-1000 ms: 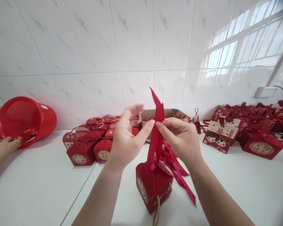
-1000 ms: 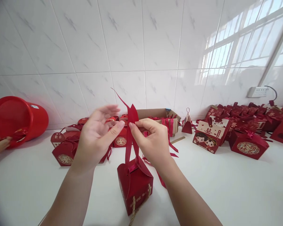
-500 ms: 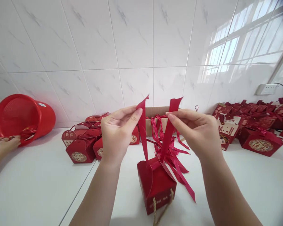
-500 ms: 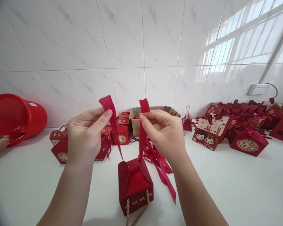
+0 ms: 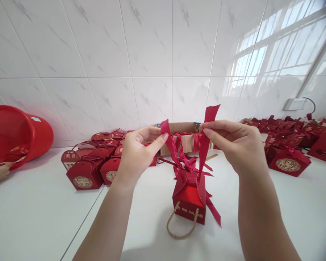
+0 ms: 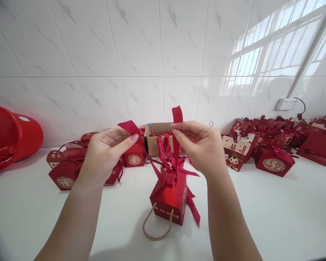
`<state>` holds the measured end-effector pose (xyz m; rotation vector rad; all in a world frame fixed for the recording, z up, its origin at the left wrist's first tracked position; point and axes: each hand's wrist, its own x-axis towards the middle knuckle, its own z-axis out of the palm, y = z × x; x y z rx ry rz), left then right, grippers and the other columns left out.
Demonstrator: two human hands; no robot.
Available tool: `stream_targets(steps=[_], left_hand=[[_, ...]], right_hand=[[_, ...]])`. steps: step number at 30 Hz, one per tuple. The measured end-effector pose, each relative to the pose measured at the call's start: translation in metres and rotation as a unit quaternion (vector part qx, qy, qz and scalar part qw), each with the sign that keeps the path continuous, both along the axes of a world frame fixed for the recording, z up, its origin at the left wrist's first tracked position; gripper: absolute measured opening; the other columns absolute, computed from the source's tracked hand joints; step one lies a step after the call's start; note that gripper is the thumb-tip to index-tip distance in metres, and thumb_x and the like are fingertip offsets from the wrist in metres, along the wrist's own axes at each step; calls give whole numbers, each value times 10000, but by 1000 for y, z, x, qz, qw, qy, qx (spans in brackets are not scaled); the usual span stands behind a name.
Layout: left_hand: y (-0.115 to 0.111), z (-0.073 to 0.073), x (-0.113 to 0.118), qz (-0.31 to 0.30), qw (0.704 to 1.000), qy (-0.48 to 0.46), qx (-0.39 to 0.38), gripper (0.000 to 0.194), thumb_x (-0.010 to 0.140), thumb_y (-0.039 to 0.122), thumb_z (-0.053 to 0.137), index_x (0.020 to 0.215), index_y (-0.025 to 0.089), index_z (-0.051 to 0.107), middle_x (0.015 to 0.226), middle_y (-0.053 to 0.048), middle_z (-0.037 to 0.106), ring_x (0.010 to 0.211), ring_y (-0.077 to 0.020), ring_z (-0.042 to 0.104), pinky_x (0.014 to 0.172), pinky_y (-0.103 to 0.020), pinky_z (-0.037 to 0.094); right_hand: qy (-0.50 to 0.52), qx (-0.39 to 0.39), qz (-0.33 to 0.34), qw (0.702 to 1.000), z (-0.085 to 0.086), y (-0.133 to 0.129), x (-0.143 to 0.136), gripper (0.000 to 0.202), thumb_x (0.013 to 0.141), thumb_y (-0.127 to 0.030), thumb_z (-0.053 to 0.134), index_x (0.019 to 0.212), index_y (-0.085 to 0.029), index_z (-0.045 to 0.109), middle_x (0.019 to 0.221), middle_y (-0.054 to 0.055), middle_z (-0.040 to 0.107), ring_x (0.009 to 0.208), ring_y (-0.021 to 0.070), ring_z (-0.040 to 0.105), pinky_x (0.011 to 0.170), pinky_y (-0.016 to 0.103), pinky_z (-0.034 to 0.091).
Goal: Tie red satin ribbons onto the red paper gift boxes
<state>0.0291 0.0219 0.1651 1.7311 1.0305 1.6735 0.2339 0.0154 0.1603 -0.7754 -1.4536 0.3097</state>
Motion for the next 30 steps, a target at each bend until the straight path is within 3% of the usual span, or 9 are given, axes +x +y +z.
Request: stream_targets(steps=[4, 9, 18, 25, 30], left_hand=[[5, -3, 2, -17, 1000, 4, -13, 226, 651, 341, 777, 774, 166, 702, 819, -73, 723, 819, -230, 670, 774, -341, 541], [5, -3, 1, 0, 999, -34, 28, 220, 678, 349, 759, 789, 167, 702, 813, -52, 718, 769, -182, 659, 731, -283, 531], [3, -3, 4, 11, 997, -75, 28, 215, 676, 378, 754, 739, 178, 707, 717, -17, 689, 656, -141, 622, 648, -246, 512], [2, -3, 6, 2, 995, -89, 50, 208, 673, 382, 759, 736, 187, 720, 727, -9, 695, 686, -143, 623, 689, -250, 511], [3, -4, 6, 10, 994, -89, 68, 191, 680, 373, 758, 760, 202, 726, 734, -2, 702, 704, -142, 633, 709, -251, 514]], right_hand=[[15, 16, -4, 1000, 0, 1, 5, 124, 761, -183, 681, 852, -240, 742, 725, 16, 711, 709, 197, 689, 616, 327, 614], [40, 26, -10, 999, -2, 3, 8, 127, 775, -193, 674, 882, -239, 723, 826, 26, 719, 794, 200, 692, 690, 341, 609], [97, -27, 60, 993, -1, 5, 3, 447, 716, -324, 739, 1088, -264, 498, 836, 26, 712, 628, 199, 698, 504, 285, 560], [78, -31, 80, 993, -2, 5, -3, 347, 770, -327, 697, 1067, -266, 529, 803, 12, 711, 712, 211, 709, 613, 327, 593], [94, -5, 45, 995, -2, 4, -5, 248, 790, -352, 676, 992, -234, 592, 804, 27, 724, 726, 213, 706, 609, 339, 604]])
